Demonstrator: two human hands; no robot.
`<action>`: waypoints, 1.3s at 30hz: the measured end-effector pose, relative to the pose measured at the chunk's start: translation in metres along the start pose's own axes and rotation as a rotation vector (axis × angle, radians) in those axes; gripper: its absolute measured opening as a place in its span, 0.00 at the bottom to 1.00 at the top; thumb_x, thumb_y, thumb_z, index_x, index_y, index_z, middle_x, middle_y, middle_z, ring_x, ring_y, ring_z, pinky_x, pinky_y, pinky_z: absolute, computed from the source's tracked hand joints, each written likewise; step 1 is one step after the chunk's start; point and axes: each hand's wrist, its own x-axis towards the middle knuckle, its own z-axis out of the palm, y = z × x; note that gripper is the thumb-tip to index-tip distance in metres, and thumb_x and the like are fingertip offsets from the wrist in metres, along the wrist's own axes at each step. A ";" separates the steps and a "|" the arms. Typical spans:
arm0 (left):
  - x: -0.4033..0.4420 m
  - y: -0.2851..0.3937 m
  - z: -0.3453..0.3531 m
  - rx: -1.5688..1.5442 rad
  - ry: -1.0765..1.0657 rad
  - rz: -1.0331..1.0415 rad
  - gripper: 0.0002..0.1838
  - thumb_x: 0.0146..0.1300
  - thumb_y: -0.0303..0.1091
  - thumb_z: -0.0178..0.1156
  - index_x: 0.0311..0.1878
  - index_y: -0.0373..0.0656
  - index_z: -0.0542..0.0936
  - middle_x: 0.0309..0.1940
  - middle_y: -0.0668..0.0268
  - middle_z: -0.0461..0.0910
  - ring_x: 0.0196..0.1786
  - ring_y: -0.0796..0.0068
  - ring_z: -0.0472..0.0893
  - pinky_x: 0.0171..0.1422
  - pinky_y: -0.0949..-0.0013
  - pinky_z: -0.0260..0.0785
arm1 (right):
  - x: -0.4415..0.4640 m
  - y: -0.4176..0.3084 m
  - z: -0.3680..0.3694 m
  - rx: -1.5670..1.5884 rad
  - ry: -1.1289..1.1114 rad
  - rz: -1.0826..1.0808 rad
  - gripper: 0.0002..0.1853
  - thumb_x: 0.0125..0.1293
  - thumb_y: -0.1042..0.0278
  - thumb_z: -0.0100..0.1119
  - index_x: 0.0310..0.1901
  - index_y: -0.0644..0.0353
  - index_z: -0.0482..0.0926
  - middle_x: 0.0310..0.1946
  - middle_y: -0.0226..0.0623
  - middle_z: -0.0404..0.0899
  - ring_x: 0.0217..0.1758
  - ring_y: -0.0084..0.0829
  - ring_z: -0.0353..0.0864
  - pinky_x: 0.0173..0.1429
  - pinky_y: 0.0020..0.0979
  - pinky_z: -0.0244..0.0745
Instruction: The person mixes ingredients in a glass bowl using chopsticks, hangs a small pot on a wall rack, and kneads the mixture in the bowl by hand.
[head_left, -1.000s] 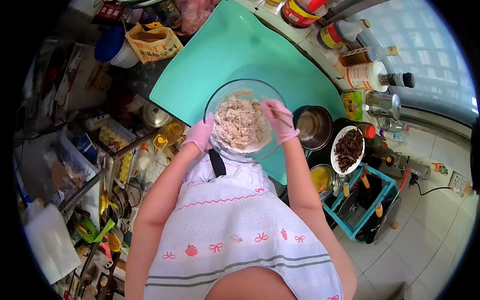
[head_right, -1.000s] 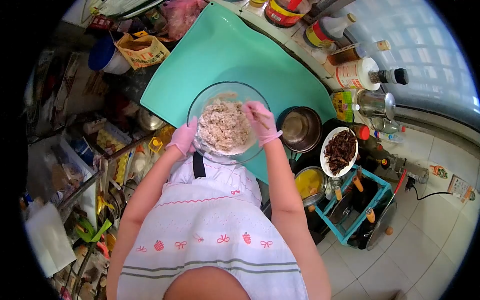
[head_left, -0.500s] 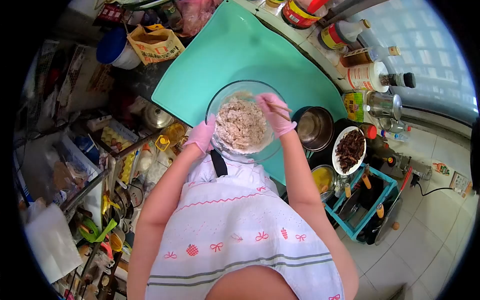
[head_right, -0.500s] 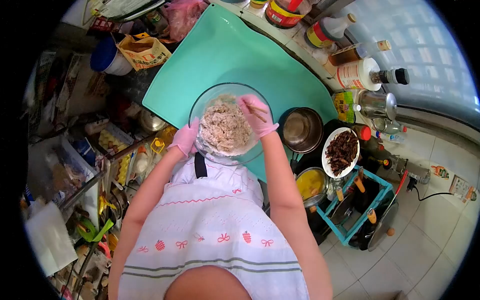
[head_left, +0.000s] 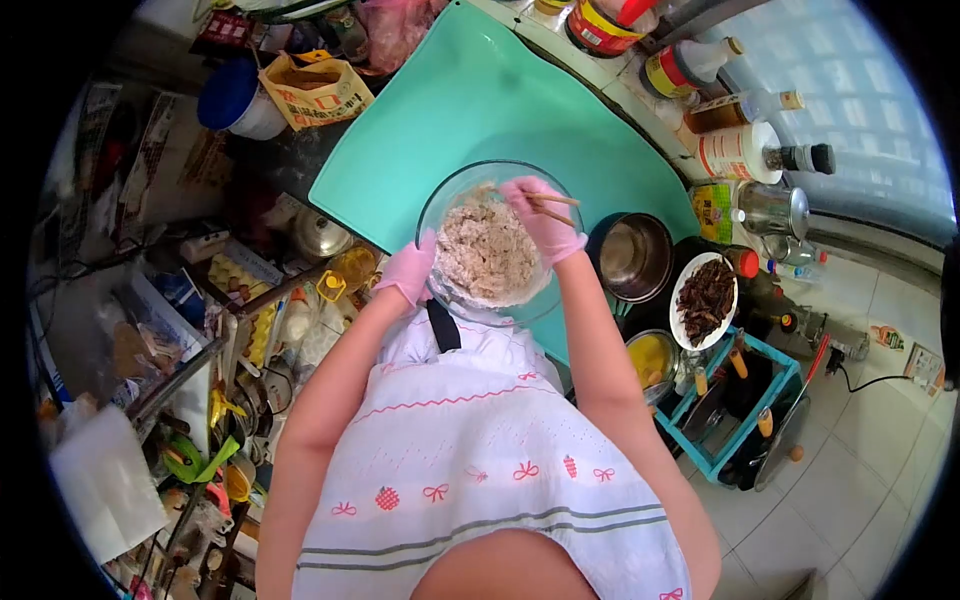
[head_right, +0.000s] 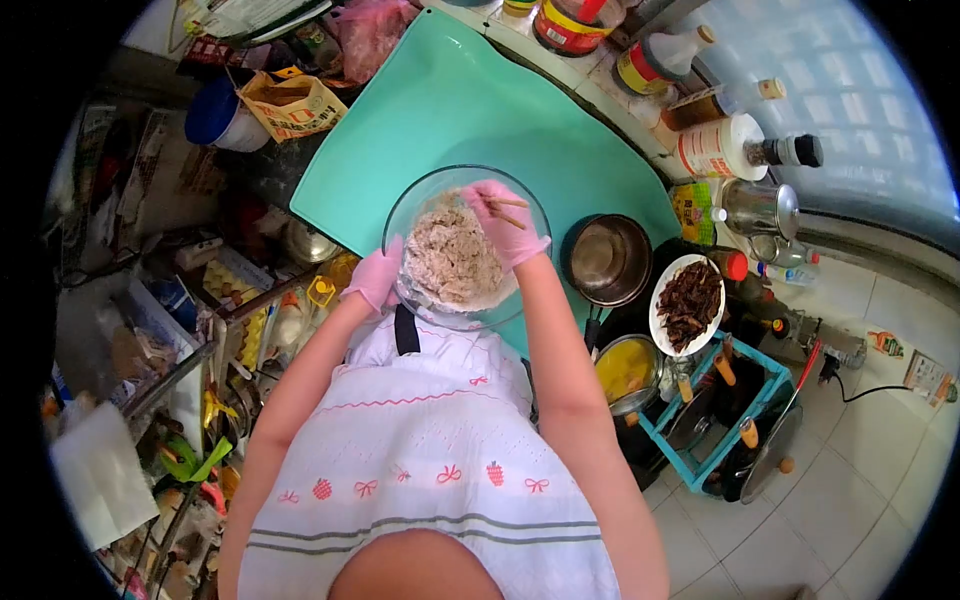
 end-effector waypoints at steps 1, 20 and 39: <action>0.001 0.000 0.000 0.007 -0.003 0.010 0.40 0.67 0.64 0.37 0.39 0.27 0.77 0.22 0.49 0.79 0.18 0.60 0.80 0.29 0.61 0.74 | 0.000 0.015 0.004 0.042 -0.025 0.072 0.07 0.66 0.67 0.59 0.41 0.60 0.79 0.33 0.40 0.81 0.34 0.33 0.80 0.40 0.31 0.76; 0.006 0.002 -0.001 0.068 -0.005 -0.023 0.41 0.68 0.64 0.34 0.46 0.29 0.76 0.24 0.49 0.80 0.18 0.60 0.81 0.32 0.60 0.76 | 0.007 -0.018 -0.002 -0.162 -0.026 0.053 0.10 0.68 0.62 0.58 0.40 0.60 0.81 0.34 0.40 0.83 0.36 0.34 0.82 0.40 0.30 0.75; 0.002 0.000 0.001 -0.043 0.018 0.011 0.37 0.68 0.63 0.39 0.35 0.33 0.78 0.18 0.57 0.78 0.16 0.65 0.79 0.25 0.63 0.72 | 0.003 -0.006 0.018 -0.055 0.101 0.006 0.08 0.65 0.64 0.61 0.39 0.58 0.81 0.33 0.39 0.82 0.33 0.34 0.82 0.38 0.31 0.76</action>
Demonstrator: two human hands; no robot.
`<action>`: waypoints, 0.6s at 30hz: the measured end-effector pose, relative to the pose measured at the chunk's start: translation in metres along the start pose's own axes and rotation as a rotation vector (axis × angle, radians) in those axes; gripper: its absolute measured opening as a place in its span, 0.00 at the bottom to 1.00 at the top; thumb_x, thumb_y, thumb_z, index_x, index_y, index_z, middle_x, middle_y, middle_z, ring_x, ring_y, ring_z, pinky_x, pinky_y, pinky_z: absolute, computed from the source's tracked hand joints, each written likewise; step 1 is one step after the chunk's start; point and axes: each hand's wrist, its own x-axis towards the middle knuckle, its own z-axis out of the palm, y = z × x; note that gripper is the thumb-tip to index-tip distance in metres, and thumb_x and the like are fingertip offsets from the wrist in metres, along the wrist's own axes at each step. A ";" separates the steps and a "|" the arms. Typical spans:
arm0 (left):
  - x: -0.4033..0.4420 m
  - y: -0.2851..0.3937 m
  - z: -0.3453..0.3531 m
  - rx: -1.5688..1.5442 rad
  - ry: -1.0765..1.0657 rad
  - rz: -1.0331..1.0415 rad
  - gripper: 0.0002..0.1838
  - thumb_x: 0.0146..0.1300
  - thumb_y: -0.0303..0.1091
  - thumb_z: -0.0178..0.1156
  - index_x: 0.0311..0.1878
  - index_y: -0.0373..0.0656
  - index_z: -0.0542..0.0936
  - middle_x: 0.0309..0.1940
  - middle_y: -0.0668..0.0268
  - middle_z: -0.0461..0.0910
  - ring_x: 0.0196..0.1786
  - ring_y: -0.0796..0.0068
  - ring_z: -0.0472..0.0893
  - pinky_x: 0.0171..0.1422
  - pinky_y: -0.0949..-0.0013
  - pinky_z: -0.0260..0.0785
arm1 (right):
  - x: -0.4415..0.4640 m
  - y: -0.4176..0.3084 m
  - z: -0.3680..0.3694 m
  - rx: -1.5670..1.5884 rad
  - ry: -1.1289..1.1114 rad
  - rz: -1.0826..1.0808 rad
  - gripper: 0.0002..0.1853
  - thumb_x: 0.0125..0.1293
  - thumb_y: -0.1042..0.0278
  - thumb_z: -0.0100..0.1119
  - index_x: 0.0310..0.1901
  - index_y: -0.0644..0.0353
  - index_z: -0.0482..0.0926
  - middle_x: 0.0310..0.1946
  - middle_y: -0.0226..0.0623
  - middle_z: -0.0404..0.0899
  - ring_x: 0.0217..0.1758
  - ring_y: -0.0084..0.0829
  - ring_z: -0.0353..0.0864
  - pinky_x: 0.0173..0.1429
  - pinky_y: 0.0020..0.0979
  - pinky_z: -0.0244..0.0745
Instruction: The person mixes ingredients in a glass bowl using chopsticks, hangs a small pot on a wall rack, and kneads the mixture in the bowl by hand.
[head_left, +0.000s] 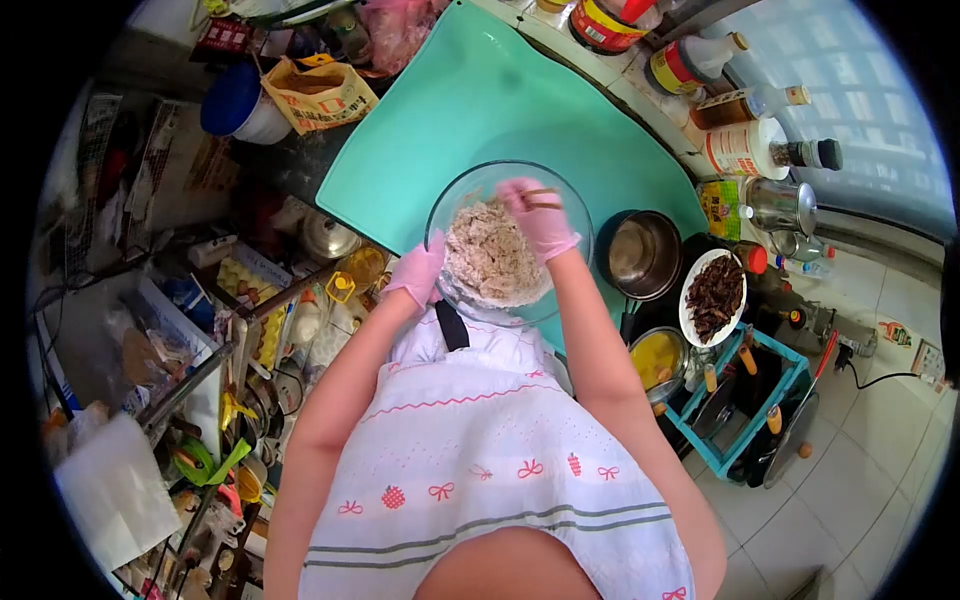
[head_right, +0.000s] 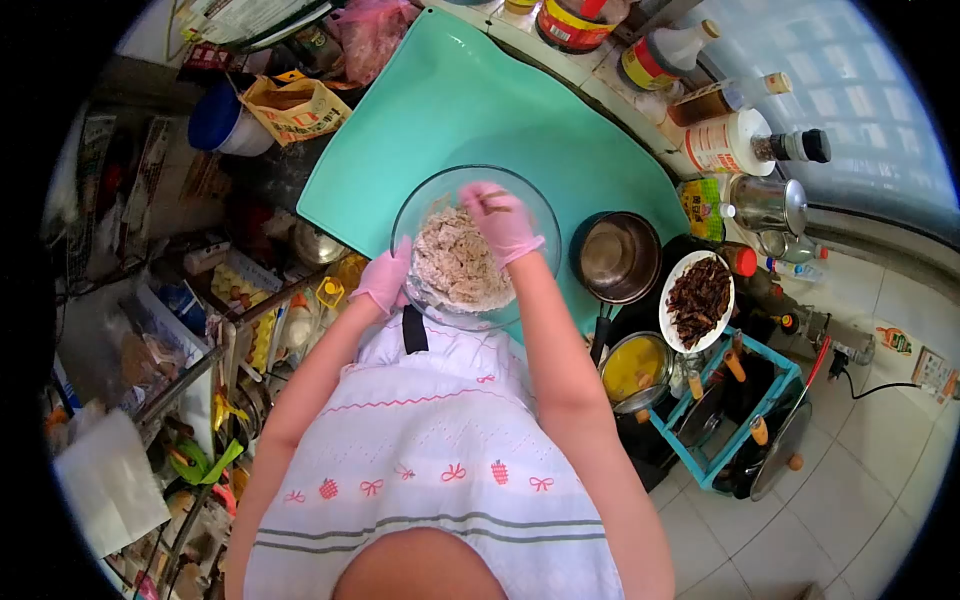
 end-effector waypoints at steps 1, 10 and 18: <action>-0.003 0.002 0.000 -0.014 0.007 0.020 0.36 0.68 0.63 0.39 0.35 0.34 0.78 0.18 0.57 0.78 0.16 0.65 0.78 0.25 0.63 0.72 | 0.000 0.003 0.000 -0.033 -0.019 0.006 0.08 0.66 0.64 0.60 0.39 0.58 0.82 0.32 0.39 0.82 0.33 0.35 0.82 0.38 0.31 0.76; -0.003 0.007 0.001 0.014 0.030 0.019 0.35 0.67 0.63 0.40 0.37 0.35 0.78 0.18 0.57 0.77 0.15 0.65 0.78 0.24 0.63 0.71 | 0.012 -0.010 0.019 -0.173 -0.030 0.139 0.11 0.67 0.60 0.59 0.36 0.59 0.82 0.29 0.42 0.82 0.31 0.38 0.81 0.36 0.34 0.75; 0.004 0.002 0.000 0.035 -0.004 0.027 0.36 0.68 0.63 0.39 0.39 0.34 0.78 0.18 0.56 0.77 0.16 0.65 0.78 0.25 0.63 0.72 | 0.006 -0.014 0.021 -0.115 0.100 0.174 0.17 0.70 0.56 0.55 0.31 0.62 0.80 0.22 0.39 0.78 0.25 0.32 0.78 0.32 0.31 0.72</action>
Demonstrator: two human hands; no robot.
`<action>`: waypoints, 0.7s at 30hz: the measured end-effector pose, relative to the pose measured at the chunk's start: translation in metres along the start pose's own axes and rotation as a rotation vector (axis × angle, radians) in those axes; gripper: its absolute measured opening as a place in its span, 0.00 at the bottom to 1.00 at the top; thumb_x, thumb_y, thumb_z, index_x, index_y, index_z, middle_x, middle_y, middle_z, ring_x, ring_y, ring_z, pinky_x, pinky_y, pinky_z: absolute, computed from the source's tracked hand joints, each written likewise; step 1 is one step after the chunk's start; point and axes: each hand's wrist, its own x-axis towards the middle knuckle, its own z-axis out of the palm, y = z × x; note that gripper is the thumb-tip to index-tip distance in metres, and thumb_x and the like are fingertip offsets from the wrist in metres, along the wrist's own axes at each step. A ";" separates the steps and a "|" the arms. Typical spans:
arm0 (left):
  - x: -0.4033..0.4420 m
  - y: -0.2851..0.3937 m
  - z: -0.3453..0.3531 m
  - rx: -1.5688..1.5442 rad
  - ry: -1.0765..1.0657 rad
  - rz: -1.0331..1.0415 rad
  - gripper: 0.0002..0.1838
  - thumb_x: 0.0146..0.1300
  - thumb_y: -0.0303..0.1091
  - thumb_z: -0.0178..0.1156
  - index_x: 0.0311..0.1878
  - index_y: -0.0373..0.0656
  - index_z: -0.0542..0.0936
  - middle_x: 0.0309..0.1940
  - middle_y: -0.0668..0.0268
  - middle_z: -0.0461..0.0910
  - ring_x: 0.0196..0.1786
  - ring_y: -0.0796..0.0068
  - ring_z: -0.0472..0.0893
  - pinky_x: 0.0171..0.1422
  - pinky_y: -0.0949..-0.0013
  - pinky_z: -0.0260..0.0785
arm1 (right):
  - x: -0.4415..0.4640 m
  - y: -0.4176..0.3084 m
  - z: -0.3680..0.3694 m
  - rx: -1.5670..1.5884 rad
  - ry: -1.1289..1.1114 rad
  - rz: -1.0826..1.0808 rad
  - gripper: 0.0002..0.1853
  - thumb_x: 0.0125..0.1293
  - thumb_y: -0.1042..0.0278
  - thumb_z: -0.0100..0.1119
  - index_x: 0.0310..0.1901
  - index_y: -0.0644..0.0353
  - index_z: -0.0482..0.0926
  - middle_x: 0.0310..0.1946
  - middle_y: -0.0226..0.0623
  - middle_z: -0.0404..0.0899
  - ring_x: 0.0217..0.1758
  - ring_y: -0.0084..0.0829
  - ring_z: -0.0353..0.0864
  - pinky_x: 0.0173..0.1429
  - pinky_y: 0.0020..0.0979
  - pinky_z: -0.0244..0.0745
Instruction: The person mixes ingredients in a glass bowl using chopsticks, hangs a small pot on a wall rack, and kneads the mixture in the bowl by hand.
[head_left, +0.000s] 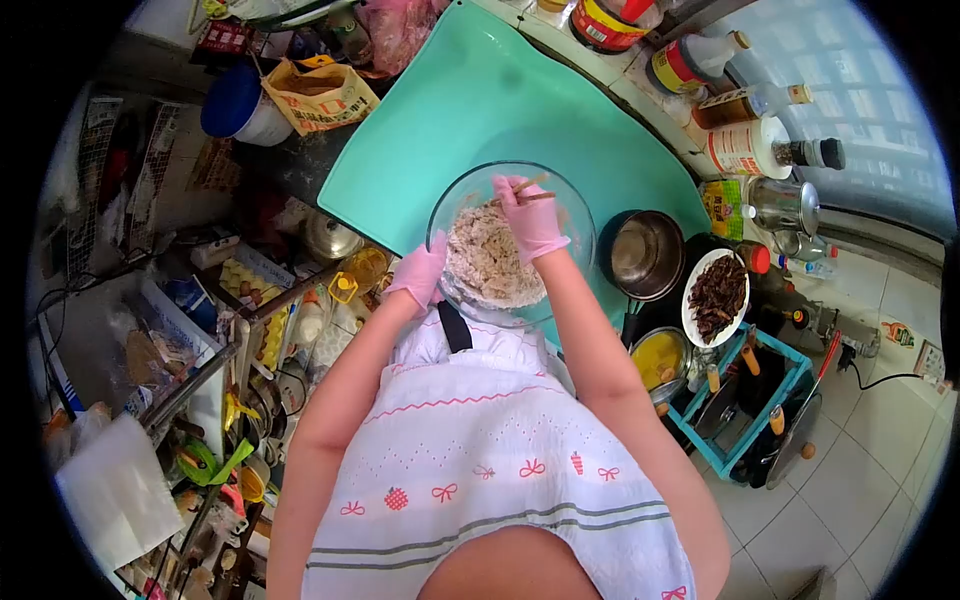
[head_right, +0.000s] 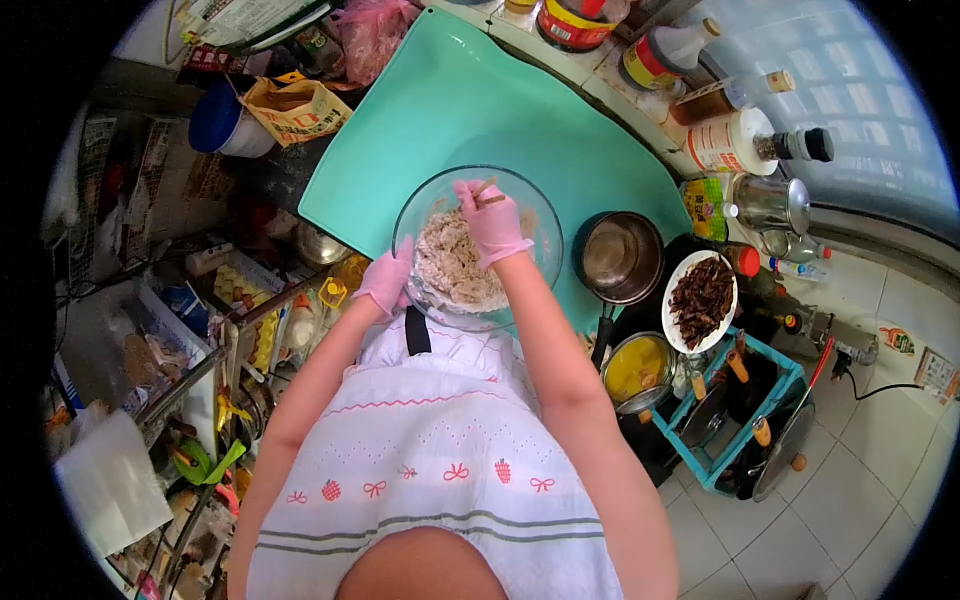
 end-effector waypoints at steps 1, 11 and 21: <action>0.000 -0.002 0.000 -0.007 0.006 0.032 0.36 0.68 0.63 0.38 0.39 0.33 0.78 0.19 0.56 0.78 0.16 0.65 0.78 0.25 0.63 0.72 | 0.004 0.000 -0.006 0.019 0.028 -0.047 0.17 0.69 0.55 0.56 0.31 0.62 0.80 0.23 0.40 0.79 0.25 0.35 0.78 0.32 0.32 0.73; 0.004 -0.007 0.003 -0.039 -0.005 -0.043 0.36 0.67 0.63 0.39 0.43 0.33 0.78 0.21 0.56 0.79 0.16 0.64 0.78 0.24 0.65 0.72 | 0.004 -0.034 -0.014 0.016 0.061 -0.205 0.15 0.67 0.54 0.58 0.36 0.60 0.82 0.28 0.44 0.81 0.32 0.44 0.82 0.36 0.39 0.76; -0.014 0.007 -0.001 -0.011 -0.019 -0.018 0.36 0.68 0.63 0.39 0.39 0.34 0.77 0.19 0.57 0.78 0.16 0.65 0.78 0.26 0.63 0.72 | -0.003 -0.014 0.000 -0.013 0.001 -0.217 0.16 0.69 0.55 0.57 0.32 0.62 0.79 0.22 0.39 0.76 0.23 0.32 0.74 0.30 0.31 0.69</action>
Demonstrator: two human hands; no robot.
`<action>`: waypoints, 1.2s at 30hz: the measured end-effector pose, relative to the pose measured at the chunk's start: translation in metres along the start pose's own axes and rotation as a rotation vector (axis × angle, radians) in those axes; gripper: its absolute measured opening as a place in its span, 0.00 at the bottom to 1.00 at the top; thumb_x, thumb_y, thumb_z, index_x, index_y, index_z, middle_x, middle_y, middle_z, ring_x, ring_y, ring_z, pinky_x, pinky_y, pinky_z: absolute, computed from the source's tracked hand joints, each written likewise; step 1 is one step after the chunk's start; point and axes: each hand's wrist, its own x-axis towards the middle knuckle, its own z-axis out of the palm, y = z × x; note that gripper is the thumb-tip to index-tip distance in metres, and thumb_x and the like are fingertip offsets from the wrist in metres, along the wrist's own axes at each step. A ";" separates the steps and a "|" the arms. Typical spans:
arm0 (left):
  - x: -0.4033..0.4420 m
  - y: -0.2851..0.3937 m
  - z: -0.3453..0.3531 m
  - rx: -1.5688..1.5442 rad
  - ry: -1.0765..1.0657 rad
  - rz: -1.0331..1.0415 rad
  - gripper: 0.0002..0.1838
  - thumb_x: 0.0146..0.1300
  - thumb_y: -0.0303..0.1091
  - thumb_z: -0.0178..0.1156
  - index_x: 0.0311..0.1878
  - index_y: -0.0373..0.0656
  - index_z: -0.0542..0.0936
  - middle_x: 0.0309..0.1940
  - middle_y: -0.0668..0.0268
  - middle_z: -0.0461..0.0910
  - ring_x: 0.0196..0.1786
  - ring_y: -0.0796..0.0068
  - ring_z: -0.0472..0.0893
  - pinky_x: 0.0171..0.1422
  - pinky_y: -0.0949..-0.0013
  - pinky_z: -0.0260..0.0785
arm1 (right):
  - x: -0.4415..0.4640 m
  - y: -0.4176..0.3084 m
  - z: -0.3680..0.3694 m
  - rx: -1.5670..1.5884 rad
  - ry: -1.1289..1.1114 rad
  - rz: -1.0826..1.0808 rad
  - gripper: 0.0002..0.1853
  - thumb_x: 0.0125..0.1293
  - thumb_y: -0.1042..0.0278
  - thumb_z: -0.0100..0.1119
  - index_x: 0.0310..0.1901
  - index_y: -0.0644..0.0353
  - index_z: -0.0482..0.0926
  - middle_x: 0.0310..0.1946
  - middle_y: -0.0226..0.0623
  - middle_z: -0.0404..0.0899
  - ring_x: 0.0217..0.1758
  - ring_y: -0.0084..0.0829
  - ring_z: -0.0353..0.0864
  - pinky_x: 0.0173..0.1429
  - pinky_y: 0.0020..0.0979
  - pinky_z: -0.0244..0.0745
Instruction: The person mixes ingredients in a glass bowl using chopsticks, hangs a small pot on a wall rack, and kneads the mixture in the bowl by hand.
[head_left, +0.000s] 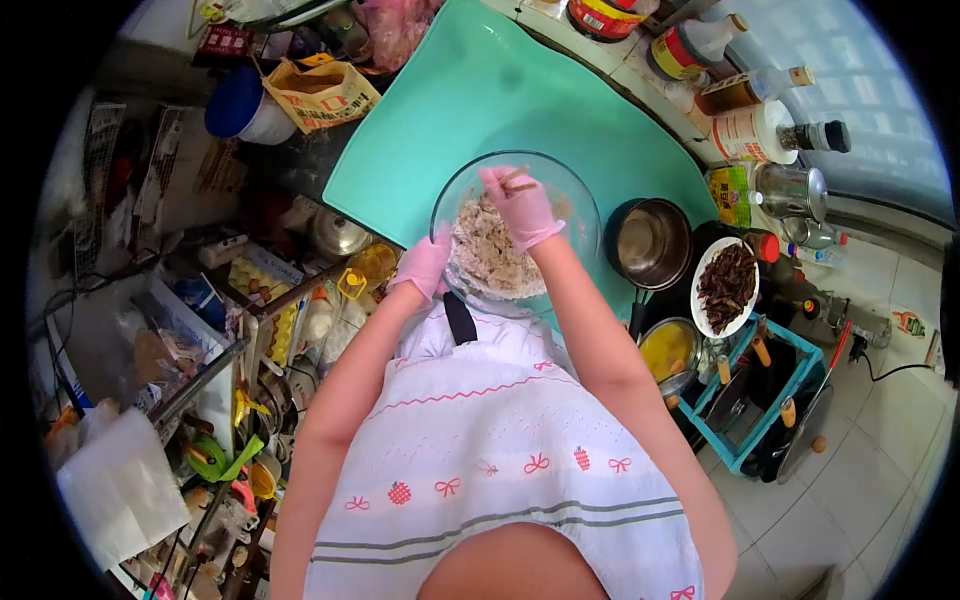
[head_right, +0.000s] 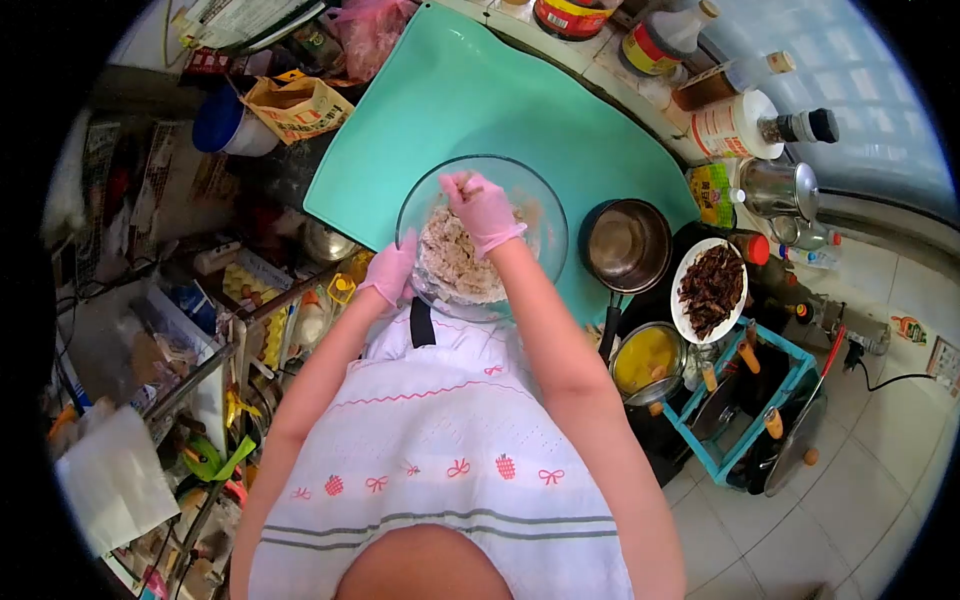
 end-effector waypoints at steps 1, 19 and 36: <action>0.007 -0.007 0.001 0.024 0.003 0.030 0.36 0.68 0.63 0.39 0.38 0.34 0.77 0.19 0.57 0.77 0.15 0.65 0.77 0.26 0.64 0.71 | -0.001 0.009 0.004 0.019 -0.049 0.107 0.17 0.69 0.55 0.57 0.33 0.62 0.79 0.22 0.39 0.76 0.23 0.33 0.75 0.30 0.31 0.69; 0.005 0.001 0.000 0.030 0.044 0.022 0.39 0.66 0.66 0.38 0.38 0.33 0.78 0.19 0.56 0.78 0.16 0.64 0.78 0.27 0.64 0.72 | 0.009 -0.011 0.008 -0.067 -0.034 0.051 0.19 0.67 0.50 0.56 0.29 0.60 0.80 0.27 0.50 0.80 0.33 0.50 0.81 0.36 0.42 0.76; 0.020 -0.014 0.002 0.113 0.064 0.001 0.43 0.66 0.67 0.37 0.37 0.28 0.79 0.20 0.51 0.80 0.21 0.59 0.82 0.35 0.62 0.75 | -0.045 0.026 -0.093 -0.152 -0.112 -0.003 0.04 0.64 0.71 0.60 0.39 0.59 0.81 0.35 0.43 0.81 0.38 0.41 0.81 0.44 0.32 0.77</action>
